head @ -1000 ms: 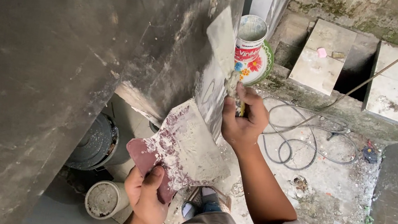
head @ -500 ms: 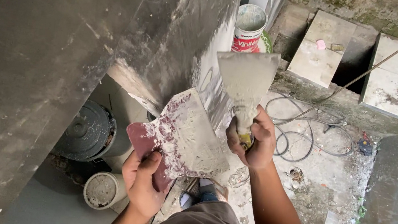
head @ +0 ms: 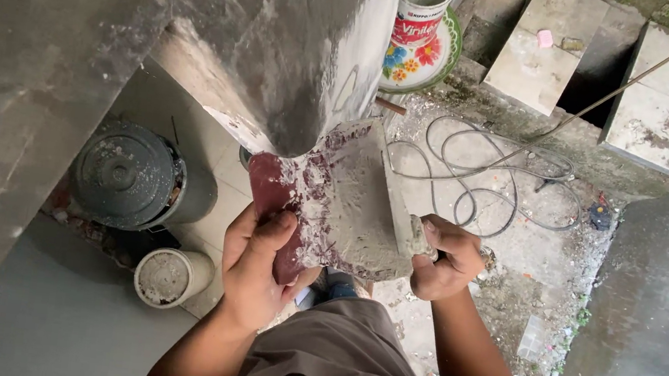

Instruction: The person scrapes and mixes putty between two putty knives and applies the putty onto the concrete wall surface using a putty knife.

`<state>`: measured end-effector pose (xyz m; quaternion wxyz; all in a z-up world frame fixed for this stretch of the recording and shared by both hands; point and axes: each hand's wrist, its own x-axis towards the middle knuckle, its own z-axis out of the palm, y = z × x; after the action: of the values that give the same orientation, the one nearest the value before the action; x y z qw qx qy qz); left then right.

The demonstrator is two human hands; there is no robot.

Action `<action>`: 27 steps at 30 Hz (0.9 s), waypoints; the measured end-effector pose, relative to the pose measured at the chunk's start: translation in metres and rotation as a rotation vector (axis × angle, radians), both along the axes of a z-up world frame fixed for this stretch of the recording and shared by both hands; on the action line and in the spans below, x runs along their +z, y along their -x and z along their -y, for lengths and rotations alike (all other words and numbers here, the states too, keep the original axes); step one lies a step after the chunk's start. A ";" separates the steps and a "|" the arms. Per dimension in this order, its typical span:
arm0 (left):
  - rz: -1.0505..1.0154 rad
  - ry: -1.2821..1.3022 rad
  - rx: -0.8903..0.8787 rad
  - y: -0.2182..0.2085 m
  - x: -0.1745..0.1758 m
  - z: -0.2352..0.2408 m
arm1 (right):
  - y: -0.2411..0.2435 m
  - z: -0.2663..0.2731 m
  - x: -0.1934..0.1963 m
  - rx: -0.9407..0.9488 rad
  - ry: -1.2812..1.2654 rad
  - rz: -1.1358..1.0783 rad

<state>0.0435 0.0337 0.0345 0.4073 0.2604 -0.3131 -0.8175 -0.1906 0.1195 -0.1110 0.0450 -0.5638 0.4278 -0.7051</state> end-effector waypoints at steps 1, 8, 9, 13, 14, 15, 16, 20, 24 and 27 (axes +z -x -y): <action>-0.012 0.001 0.000 0.000 0.002 0.001 | 0.004 -0.005 0.000 -0.050 -0.008 -0.052; 0.012 0.111 0.038 -0.011 0.016 0.005 | 0.036 -0.040 -0.016 -0.075 -0.077 -0.226; 0.014 0.145 0.044 -0.013 0.018 0.005 | 0.039 -0.043 -0.014 -0.073 -0.088 -0.223; -0.009 0.167 0.023 -0.018 0.016 0.003 | 0.044 -0.057 -0.006 -0.074 -0.192 -0.113; -0.002 0.188 0.031 -0.019 0.014 0.001 | 0.040 -0.062 -0.003 -0.077 -0.232 -0.057; 0.003 0.214 0.039 -0.019 0.012 -0.001 | 0.035 -0.064 0.003 0.047 -0.228 0.208; 0.024 0.265 0.067 -0.020 0.010 -0.002 | 0.028 -0.068 0.011 0.173 -0.221 0.473; 0.120 0.458 0.171 -0.020 -0.002 -0.015 | 0.013 -0.084 0.058 0.345 -0.343 0.796; 0.241 0.625 0.255 -0.018 -0.010 -0.021 | 0.010 -0.099 0.091 0.470 -0.584 0.826; 0.355 0.952 0.276 -0.022 -0.007 -0.013 | 0.007 -0.110 0.098 0.543 -0.712 0.886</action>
<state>0.0656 0.0465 0.0275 0.5252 0.2198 -0.6766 -0.4670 -0.1980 0.2300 -0.0133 0.5802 -0.2572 0.4187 -0.6496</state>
